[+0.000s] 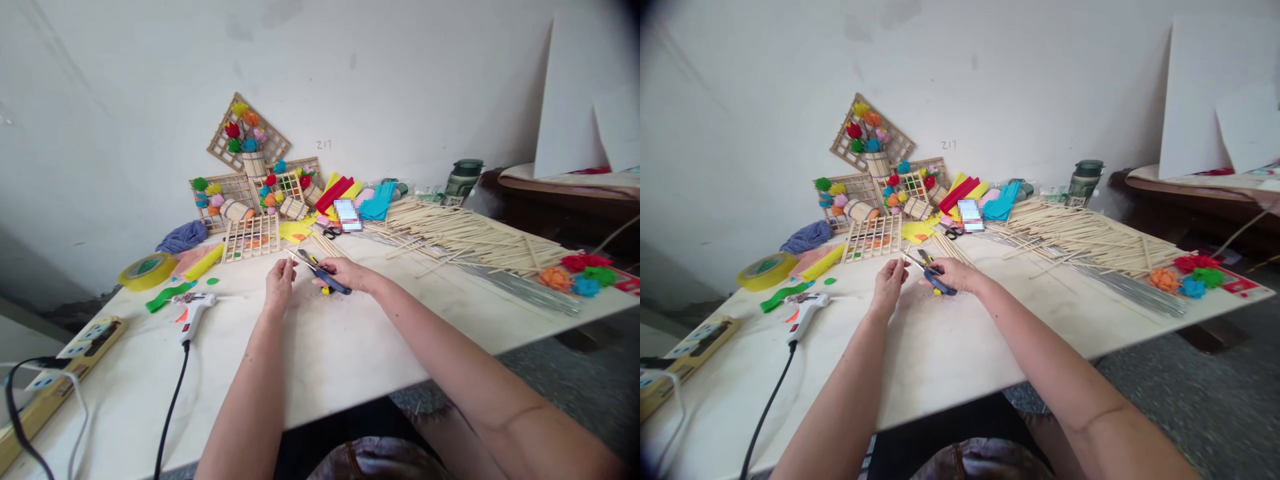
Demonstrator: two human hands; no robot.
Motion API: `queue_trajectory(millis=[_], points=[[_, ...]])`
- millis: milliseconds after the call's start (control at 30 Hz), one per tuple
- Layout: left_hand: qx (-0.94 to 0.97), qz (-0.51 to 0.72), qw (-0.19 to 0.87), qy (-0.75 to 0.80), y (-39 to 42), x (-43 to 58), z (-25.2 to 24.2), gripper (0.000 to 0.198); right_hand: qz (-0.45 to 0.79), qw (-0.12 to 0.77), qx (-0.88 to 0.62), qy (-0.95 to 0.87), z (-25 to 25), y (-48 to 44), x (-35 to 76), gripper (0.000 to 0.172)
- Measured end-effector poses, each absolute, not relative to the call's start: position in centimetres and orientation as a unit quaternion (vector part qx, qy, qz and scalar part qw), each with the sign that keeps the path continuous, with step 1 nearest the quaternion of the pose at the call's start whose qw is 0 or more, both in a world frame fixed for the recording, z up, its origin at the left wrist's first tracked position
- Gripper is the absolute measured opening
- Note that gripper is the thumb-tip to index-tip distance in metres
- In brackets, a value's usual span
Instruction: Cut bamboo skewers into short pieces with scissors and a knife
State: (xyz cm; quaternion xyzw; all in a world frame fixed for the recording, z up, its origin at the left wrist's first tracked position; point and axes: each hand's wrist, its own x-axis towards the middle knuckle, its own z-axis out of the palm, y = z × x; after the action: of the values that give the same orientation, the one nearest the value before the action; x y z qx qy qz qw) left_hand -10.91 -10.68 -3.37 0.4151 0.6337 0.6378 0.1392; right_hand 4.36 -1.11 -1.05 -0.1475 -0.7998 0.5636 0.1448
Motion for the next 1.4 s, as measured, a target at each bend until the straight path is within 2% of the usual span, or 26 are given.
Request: queue_trajectory(millis=[267, 567, 967, 1200, 1400], points=[[0.424, 0.613, 0.126, 0.654, -10.9, -10.4, -2.8, 0.035, 0.533, 0.156, -0.178, -0.812, -0.1, -2.1, 4.7, 0.034], [0.437, 0.539, 0.065, 0.718, -11.1, -10.2, -2.5, 0.038, 0.460, 0.152, -0.203, -0.851, 0.3, -2.7, 4.8, 0.033], [0.441, 0.570, 0.127, 0.682, -11.1, -9.9, -2.5, 0.037, 0.655, 0.126, -0.193, -0.720, 0.8, -2.4, 5.8, 0.035], [0.441, 0.541, 0.087, 0.710, -11.1, -10.0, -2.6, 0.040, 0.633, 0.123, -0.205, -0.737, 0.4, -2.4, 5.7, 0.033], [0.438, 0.510, 0.043, 0.739, -11.5, -10.5, -2.3, 0.040, 0.697, 0.079, -0.142, -0.698, 0.4, -2.5, 6.1, 0.030]])
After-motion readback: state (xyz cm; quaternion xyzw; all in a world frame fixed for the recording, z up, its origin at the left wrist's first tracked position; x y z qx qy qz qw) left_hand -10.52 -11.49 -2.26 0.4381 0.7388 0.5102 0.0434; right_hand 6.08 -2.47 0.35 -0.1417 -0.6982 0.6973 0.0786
